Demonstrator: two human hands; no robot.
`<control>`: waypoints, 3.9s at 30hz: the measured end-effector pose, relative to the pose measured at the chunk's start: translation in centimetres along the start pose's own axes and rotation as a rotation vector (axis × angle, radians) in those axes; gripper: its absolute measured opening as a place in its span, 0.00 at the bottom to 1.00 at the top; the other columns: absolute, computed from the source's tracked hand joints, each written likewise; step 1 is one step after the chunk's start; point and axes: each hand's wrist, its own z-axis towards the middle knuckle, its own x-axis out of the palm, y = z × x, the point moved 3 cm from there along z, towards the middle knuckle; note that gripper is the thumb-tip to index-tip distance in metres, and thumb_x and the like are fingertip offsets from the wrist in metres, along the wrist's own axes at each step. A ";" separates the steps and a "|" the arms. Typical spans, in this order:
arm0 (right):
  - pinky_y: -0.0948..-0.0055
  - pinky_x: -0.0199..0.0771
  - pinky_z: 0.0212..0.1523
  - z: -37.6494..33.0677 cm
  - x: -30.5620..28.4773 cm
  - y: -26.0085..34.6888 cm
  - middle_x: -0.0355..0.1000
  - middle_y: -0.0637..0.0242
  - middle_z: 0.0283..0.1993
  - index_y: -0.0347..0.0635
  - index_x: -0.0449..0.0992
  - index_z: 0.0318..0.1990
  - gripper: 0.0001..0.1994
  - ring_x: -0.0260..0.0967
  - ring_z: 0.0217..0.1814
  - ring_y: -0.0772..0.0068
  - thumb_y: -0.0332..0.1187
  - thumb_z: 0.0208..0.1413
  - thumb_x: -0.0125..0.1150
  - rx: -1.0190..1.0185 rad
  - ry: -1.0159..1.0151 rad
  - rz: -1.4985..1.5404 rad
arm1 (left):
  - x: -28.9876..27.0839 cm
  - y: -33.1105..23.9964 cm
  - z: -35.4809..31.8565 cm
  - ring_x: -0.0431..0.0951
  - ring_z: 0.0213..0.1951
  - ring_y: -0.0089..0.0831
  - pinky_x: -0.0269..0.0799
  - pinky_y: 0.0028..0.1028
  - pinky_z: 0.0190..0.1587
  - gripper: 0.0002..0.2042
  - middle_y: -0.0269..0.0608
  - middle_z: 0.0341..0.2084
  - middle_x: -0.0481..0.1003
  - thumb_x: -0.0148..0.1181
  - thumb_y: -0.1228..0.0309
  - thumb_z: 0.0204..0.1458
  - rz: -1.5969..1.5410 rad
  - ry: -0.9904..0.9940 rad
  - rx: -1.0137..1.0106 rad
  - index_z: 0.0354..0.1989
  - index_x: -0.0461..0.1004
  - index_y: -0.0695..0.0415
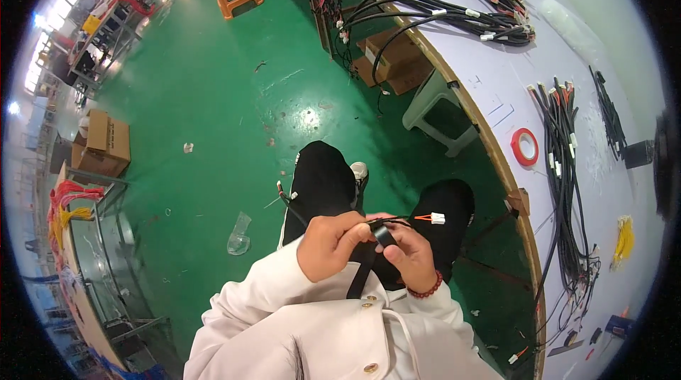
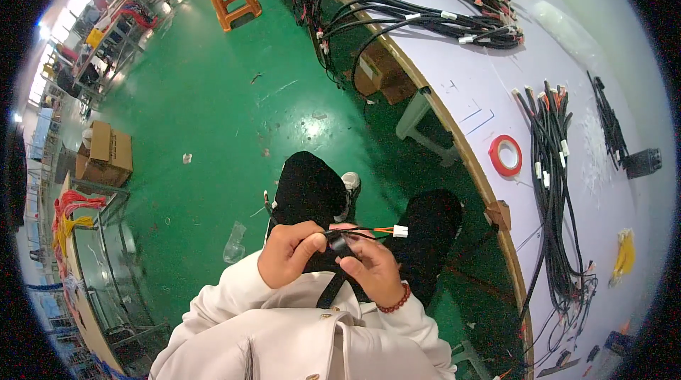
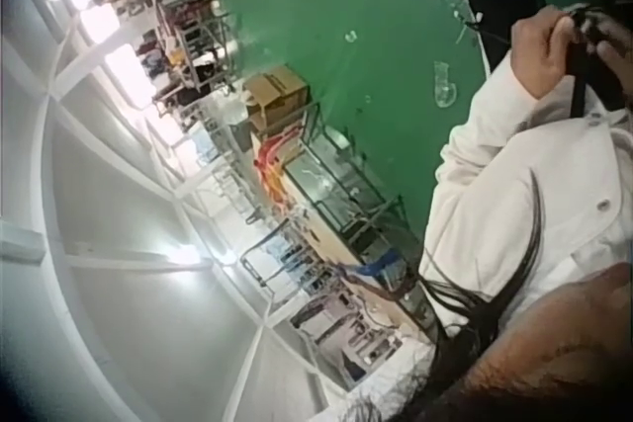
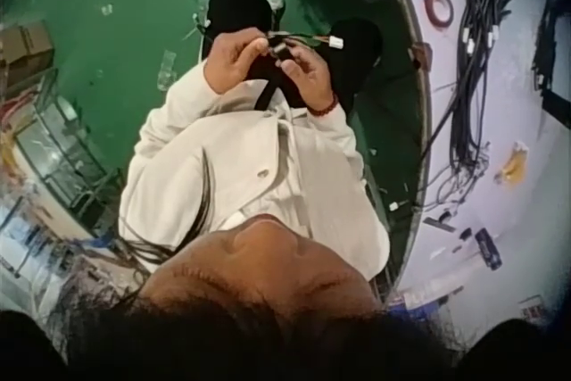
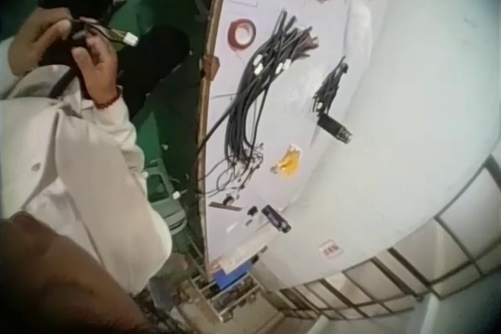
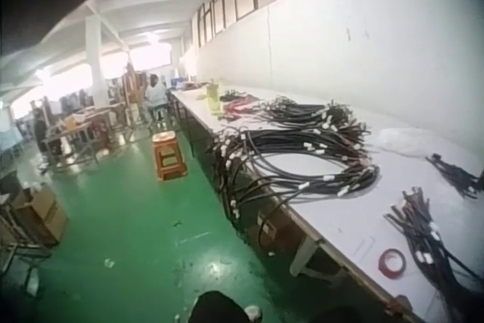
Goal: Applying electrical tape to bundle and secure wire harness assemblies at a factory workbench.
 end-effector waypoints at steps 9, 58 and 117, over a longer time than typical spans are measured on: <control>0.64 0.69 0.45 -0.8 1.5 3.8 0.67 0.51 0.45 0.32 0.64 0.50 0.22 0.66 0.46 0.62 0.46 0.61 0.45 0.212 -0.235 0.379 | 0.8 0.3 0.6 0.72 0.17 0.43 0.64 0.35 0.18 0.01 0.46 0.14 0.70 0.56 0.77 0.45 0.736 -0.116 0.330 0.26 0.71 0.61; 0.58 0.66 0.54 -2.0 -0.9 4.0 0.69 0.51 0.41 0.34 0.60 0.46 0.14 0.68 0.46 0.60 0.28 0.53 0.51 -0.049 -0.261 0.176 | 0.7 -0.8 1.0 0.72 0.19 0.29 0.67 0.23 0.24 0.08 0.42 0.18 0.73 0.53 0.71 0.54 0.362 -0.022 0.075 0.34 0.75 0.62; 0.82 0.66 0.26 2.1 0.3 -1.2 0.68 0.66 0.34 0.35 0.72 0.36 0.05 0.65 0.27 0.81 0.24 0.51 0.54 -0.117 -0.288 -0.202 | 0.5 0.8 1.4 0.71 0.16 0.41 0.64 0.32 0.18 0.01 0.45 0.14 0.70 0.58 0.74 0.47 0.750 -0.234 0.507 0.28 0.74 0.57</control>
